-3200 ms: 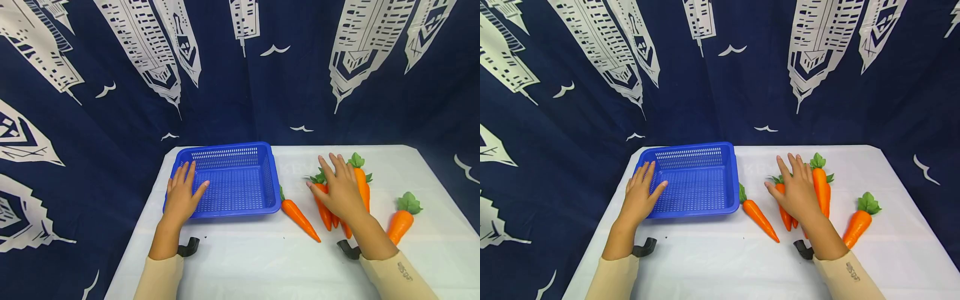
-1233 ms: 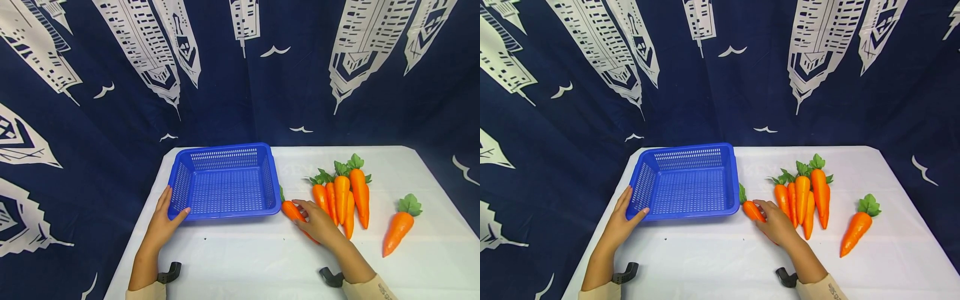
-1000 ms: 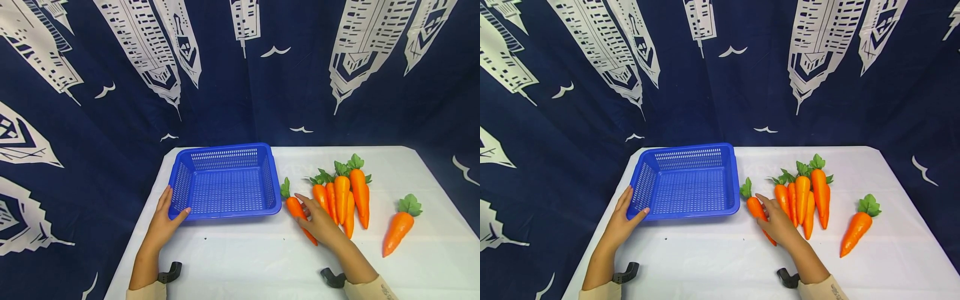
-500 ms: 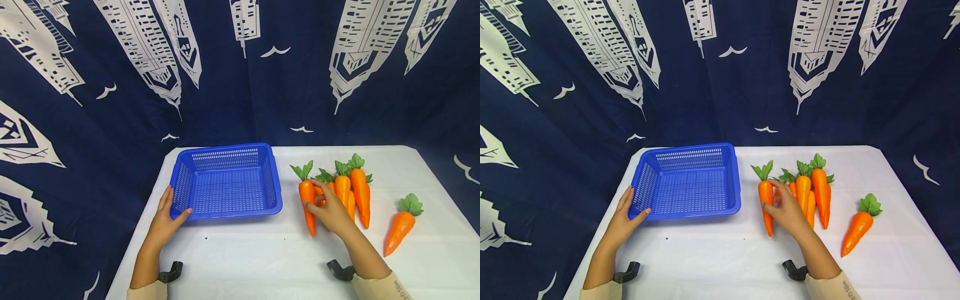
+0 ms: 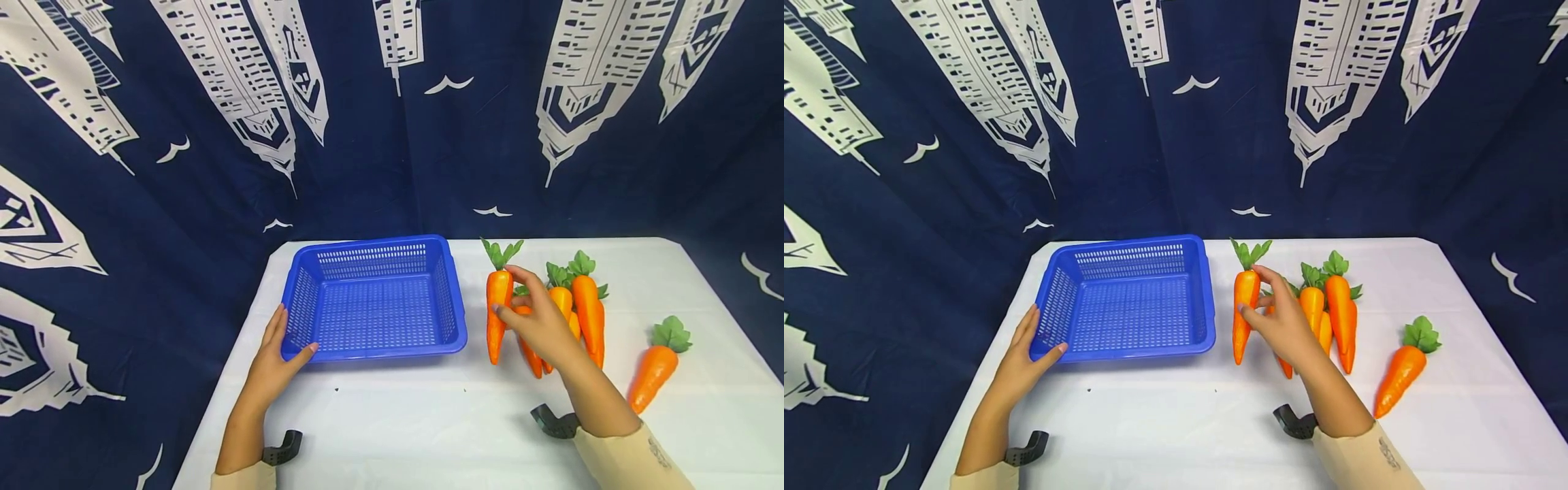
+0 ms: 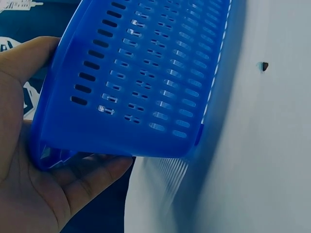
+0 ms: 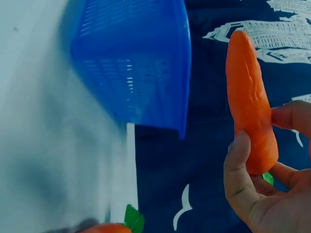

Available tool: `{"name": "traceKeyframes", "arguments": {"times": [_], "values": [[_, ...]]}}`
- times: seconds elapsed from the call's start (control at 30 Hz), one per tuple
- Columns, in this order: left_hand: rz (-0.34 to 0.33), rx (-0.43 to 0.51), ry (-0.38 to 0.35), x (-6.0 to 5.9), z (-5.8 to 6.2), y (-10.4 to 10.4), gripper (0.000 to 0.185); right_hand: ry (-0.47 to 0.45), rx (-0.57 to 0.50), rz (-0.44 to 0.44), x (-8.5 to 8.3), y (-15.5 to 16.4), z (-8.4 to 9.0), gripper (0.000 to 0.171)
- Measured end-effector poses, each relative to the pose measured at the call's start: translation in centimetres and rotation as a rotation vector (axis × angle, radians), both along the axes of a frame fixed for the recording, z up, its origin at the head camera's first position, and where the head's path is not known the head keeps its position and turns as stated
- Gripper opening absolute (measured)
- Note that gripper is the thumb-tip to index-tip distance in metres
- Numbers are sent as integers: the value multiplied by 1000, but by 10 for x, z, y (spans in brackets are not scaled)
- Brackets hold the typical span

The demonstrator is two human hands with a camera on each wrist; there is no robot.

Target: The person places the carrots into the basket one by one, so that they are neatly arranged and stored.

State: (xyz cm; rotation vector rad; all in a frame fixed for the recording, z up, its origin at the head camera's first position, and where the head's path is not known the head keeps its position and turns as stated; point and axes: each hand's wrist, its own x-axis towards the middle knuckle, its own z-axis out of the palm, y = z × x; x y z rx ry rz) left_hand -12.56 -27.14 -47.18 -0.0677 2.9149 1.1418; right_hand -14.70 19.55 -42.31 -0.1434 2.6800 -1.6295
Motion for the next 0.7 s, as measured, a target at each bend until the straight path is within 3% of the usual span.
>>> {"name": "traceKeyframes", "arguments": {"times": [0.17, 0.47, 0.7], "values": [[-1, 8, -3, 2, 0, 5, 104, 39, -17, 65, -6, -9, 9, 73], [-29, 2, 3, 7, 0, 18, 104, 9, -46, 115, -17, -27, 19, 65], [-55, 10, 23, 11, -1, 27, 104, 47, -8, 154, -28, -39, 27, 65]]}}
